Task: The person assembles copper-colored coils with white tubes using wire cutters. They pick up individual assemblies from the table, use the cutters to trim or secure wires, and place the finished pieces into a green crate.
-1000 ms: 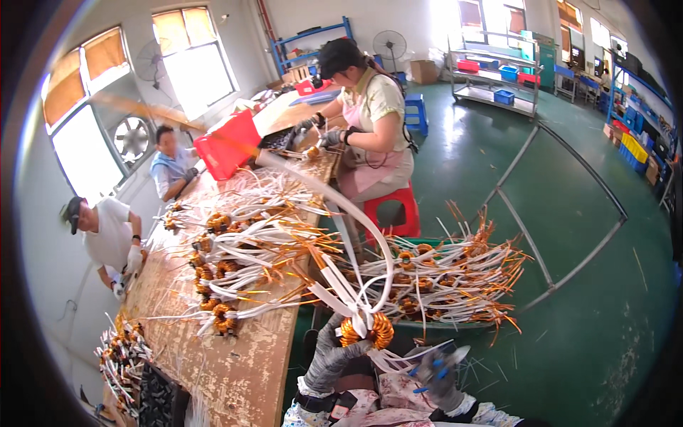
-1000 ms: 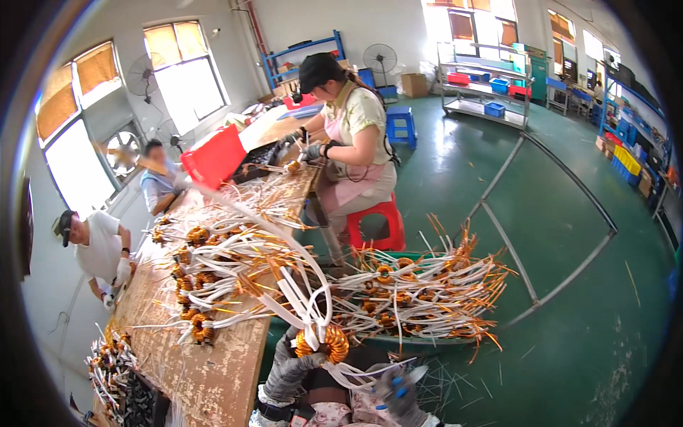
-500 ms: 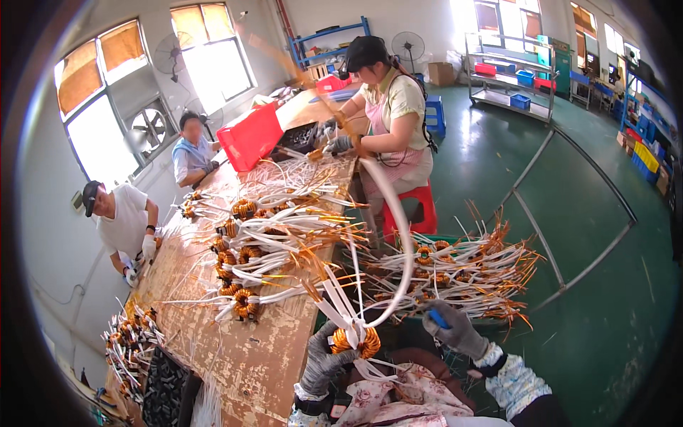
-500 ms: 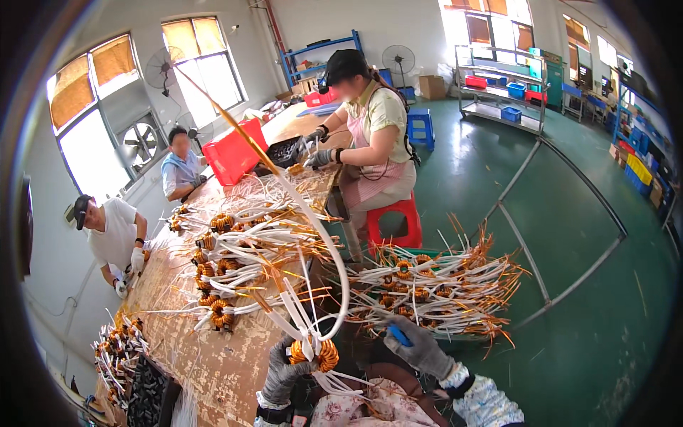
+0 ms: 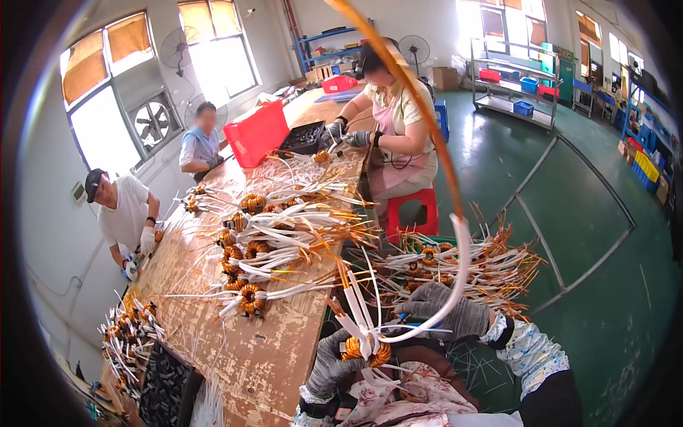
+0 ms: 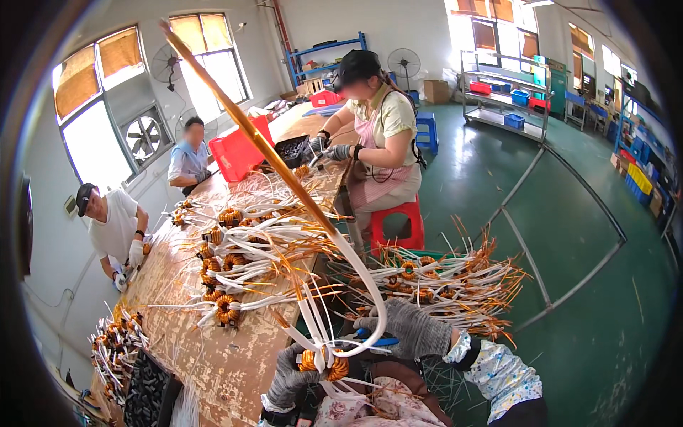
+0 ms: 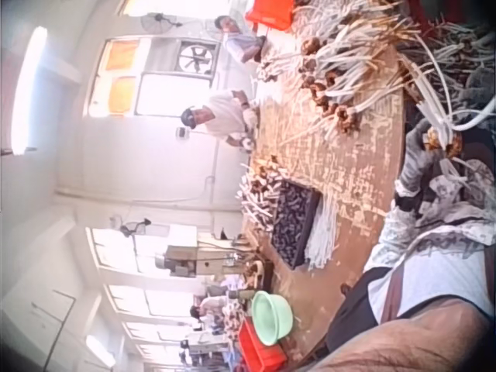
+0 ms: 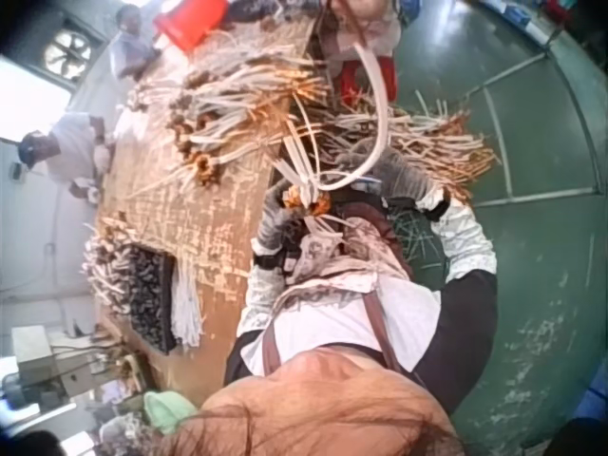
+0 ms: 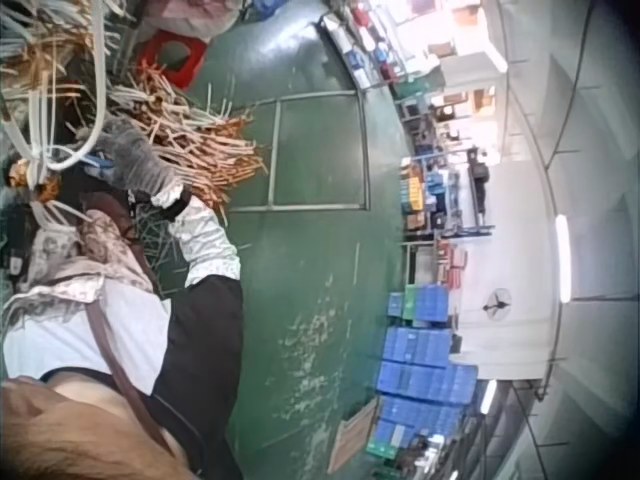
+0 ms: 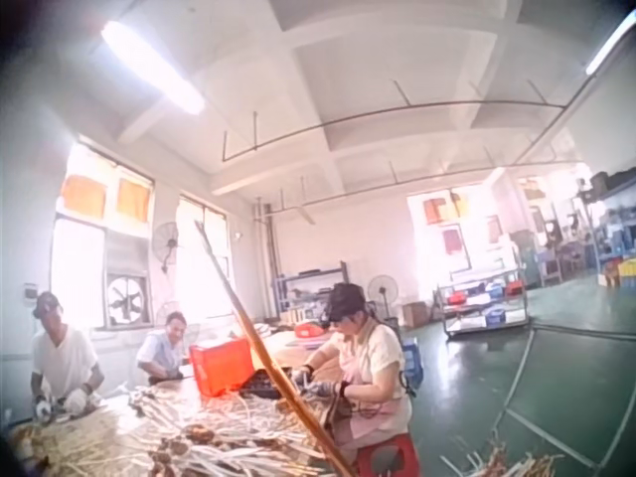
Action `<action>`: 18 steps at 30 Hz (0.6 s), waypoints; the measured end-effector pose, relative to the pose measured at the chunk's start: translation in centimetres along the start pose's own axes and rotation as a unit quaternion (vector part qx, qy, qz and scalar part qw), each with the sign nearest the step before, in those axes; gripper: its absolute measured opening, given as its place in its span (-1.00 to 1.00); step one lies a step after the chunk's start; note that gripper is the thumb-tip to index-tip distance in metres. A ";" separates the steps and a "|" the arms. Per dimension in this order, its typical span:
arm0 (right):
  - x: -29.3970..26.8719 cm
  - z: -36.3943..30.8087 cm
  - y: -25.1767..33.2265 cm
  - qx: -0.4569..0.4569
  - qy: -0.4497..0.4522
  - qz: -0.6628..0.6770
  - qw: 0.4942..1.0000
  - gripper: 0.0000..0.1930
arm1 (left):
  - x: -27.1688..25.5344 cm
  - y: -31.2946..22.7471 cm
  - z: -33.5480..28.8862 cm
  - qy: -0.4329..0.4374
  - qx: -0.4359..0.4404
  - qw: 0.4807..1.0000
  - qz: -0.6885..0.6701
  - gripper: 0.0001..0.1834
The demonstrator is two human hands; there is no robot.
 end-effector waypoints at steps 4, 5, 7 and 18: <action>-0.6 0.3 -0.5 -0.035 0.058 -0.010 0.998 -0.49 | 0.2 0.1 0.1 0.030 0.001 1.000 0.005 -0.49; -1.1 0.4 -0.3 -0.035 0.058 -0.008 0.998 -0.49 | 0.3 0.1 0.2 0.030 0.001 0.999 -0.010 -0.49; -1.6 0.8 0.3 0.013 0.190 -0.124 0.974 -0.51 | -0.1 0.5 -0.2 0.017 -0.013 1.000 0.012 -0.47; 5.8 -3.4 1.7 0.276 -0.022 0.232 0.932 -0.53 | -0.7 1.2 0.7 -0.028 0.054 0.998 0.014 -0.42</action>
Point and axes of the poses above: each hand's wrist, its own z-axis towards the middle knuckle, its own x-axis out of the palm, y = z × x, the point moved 4 cm from there along z, towards the middle knuckle, and after that the axes turned 12 degrees about y, right-handed, at the moved point
